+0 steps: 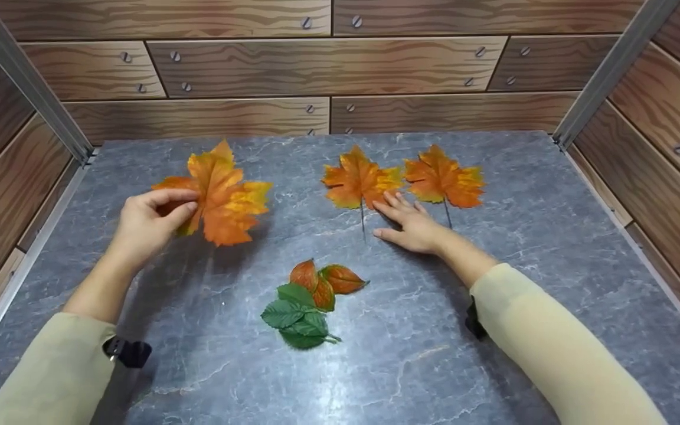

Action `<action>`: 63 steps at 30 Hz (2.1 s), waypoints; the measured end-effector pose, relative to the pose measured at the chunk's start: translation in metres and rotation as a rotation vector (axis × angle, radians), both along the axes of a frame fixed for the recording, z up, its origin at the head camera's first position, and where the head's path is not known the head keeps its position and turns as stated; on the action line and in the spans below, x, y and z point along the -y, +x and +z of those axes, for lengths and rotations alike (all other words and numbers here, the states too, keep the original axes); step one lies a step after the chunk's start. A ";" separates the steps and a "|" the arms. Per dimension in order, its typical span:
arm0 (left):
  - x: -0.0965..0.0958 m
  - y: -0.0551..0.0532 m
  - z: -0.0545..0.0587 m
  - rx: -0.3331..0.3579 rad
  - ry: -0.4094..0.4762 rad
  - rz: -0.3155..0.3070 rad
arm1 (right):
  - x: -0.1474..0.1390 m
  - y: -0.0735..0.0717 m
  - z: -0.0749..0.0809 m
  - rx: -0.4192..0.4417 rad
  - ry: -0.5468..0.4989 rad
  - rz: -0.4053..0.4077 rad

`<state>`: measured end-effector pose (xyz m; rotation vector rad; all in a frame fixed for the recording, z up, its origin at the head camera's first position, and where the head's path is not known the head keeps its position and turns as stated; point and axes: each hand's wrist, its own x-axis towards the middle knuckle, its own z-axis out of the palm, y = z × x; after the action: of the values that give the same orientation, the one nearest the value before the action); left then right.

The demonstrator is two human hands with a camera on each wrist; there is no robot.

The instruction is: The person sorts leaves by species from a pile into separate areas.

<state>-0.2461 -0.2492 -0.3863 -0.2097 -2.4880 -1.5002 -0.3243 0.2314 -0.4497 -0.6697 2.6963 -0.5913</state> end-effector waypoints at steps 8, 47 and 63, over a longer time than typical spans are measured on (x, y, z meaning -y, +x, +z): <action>-0.025 -0.023 0.004 0.088 0.159 -0.028 | -0.002 0.000 0.001 -0.005 -0.003 -0.004; -0.097 -0.103 -0.063 0.280 0.293 -0.021 | 0.000 0.001 0.000 0.018 -0.014 -0.022; -0.094 -0.106 -0.071 0.298 0.193 -0.061 | 0.001 0.000 0.003 0.019 -0.008 -0.018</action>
<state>-0.3523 -0.1554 -0.4577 -0.0297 -2.5508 -1.9091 -0.3238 0.2307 -0.4469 -0.6399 2.6865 -0.6105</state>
